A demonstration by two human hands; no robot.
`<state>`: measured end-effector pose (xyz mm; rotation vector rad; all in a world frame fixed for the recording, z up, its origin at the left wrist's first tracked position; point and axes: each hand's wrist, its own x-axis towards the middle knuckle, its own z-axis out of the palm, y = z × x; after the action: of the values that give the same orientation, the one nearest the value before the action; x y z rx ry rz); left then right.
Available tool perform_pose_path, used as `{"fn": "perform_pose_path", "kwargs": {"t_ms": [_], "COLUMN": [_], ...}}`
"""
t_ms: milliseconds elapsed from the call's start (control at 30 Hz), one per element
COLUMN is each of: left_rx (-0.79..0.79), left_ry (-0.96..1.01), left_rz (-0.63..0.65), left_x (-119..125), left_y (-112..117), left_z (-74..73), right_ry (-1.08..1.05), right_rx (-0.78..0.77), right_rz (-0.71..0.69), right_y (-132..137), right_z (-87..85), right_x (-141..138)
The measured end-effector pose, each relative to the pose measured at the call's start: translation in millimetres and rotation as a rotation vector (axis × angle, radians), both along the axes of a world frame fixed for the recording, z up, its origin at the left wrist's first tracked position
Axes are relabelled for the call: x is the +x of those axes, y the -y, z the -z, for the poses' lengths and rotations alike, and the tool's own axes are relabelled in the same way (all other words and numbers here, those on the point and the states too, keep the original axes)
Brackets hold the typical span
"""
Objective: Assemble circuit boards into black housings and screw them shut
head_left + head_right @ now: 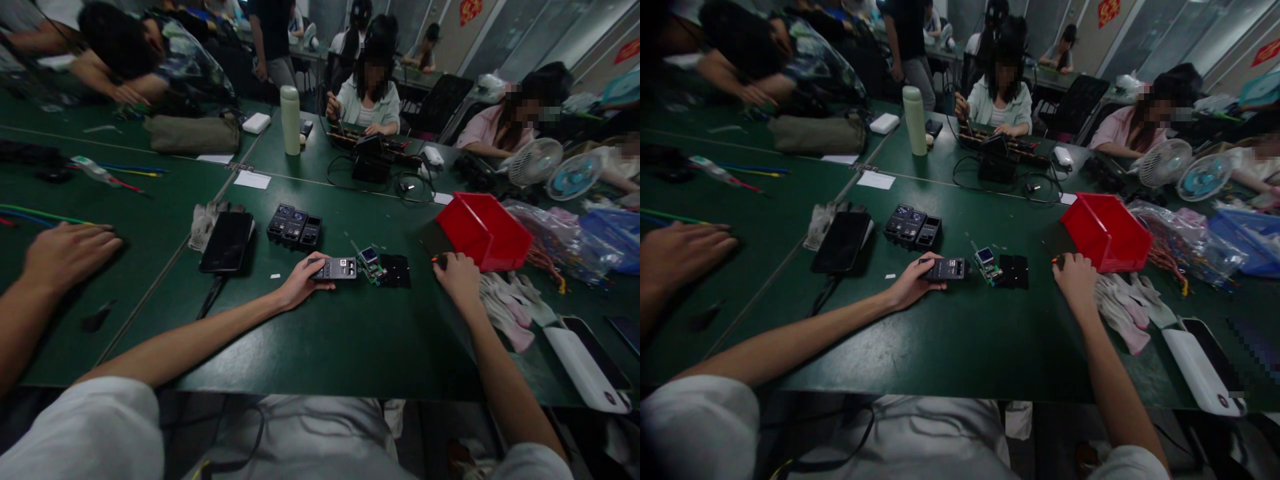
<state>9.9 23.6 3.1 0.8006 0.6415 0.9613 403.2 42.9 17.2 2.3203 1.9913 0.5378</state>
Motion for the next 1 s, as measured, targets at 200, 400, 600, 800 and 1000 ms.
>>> {"fn": "perform_pose_path", "kwargs": {"t_ms": [200,400,600,800,1000], "left_rx": [0.006,0.02,0.054,0.136,0.252], "left_ry": [-0.003,-0.018,-0.052,-0.176,-0.289], "left_rz": [0.015,0.027,0.02,-0.058,-0.098], "left_x": [-0.5,-1.3,-0.1,0.8,-0.2], "left_y": [-0.4,-0.3,1.9,3.5,1.0], "left_z": [0.5,-0.2,-2.3,-2.4,1.2], "right_ry": [-0.292,-1.163,-1.686,-1.42,-1.238], "right_rx": [0.015,0.4,0.291,-0.036,-0.017], "right_rz": [0.001,-0.236,-0.521,-0.874,-1.038], "right_y": [-2.4,5.9,49.0,89.3,82.0], "right_z": [1.8,-17.9,-28.9,10.1,20.0], "right_x": [-3.9,-44.0,-129.6,-199.4,-215.4]}}
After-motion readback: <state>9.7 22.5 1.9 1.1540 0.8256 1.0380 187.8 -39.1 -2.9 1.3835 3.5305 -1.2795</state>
